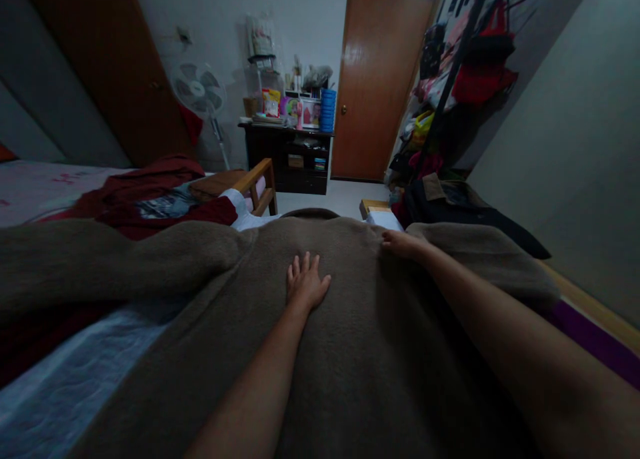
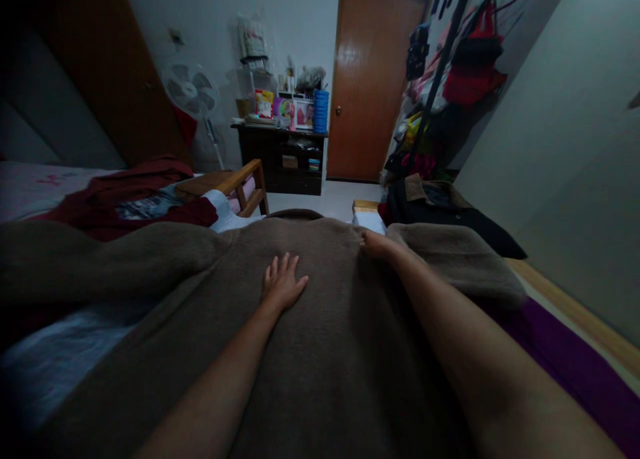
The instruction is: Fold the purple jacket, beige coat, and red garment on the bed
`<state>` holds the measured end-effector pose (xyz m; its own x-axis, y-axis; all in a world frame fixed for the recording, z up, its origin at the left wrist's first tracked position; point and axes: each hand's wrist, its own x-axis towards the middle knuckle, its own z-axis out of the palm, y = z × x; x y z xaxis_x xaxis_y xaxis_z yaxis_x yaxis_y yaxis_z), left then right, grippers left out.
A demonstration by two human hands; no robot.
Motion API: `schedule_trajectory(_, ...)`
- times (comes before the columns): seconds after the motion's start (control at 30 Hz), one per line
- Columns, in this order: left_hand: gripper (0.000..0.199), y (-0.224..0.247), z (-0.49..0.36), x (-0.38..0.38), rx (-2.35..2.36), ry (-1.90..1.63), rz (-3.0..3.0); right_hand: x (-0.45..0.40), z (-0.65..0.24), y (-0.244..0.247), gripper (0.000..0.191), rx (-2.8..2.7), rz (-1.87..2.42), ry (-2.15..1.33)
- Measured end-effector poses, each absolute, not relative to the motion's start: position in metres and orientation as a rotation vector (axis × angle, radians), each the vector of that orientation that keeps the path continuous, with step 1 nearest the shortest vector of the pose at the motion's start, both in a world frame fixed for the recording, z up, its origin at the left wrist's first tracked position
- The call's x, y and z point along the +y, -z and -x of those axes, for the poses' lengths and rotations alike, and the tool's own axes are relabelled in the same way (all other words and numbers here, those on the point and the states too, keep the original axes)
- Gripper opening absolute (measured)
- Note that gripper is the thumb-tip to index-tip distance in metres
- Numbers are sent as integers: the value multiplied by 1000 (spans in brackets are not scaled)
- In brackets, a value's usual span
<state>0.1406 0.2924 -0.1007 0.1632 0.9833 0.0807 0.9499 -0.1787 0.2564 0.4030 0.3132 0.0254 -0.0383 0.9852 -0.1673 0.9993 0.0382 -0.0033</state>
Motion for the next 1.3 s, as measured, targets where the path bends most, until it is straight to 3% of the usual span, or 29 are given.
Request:
schedule_trajectory(0.13,69,99,-141,291,1923,-348,-2287,294,-401,-50,23,2143,-1895,305)
schedule_trajectory(0.33,69,97,-141,291,1910,-356,-2280,252,-414,-43,29,2163,-1643,-170)
schedule_trajectory(0.57,69,98,-140,292,1899,-354,-2284,245,-425,-39,29,2240,-1621,-406)
schedule_trajectory(0.87,70,98,-140,292,1905,-348,-2288,286,-362,-45,20,1972,-1885,-59)
schedule_trajectory(1.07,61,100,-139,292,1873,-361,-2307,324,-276,4,50,2382,-1810,66)
schedule_trajectory(1.3,52,101,-138,295,1855,-345,-2274,358,-269,88,60,2379,-2279,256)
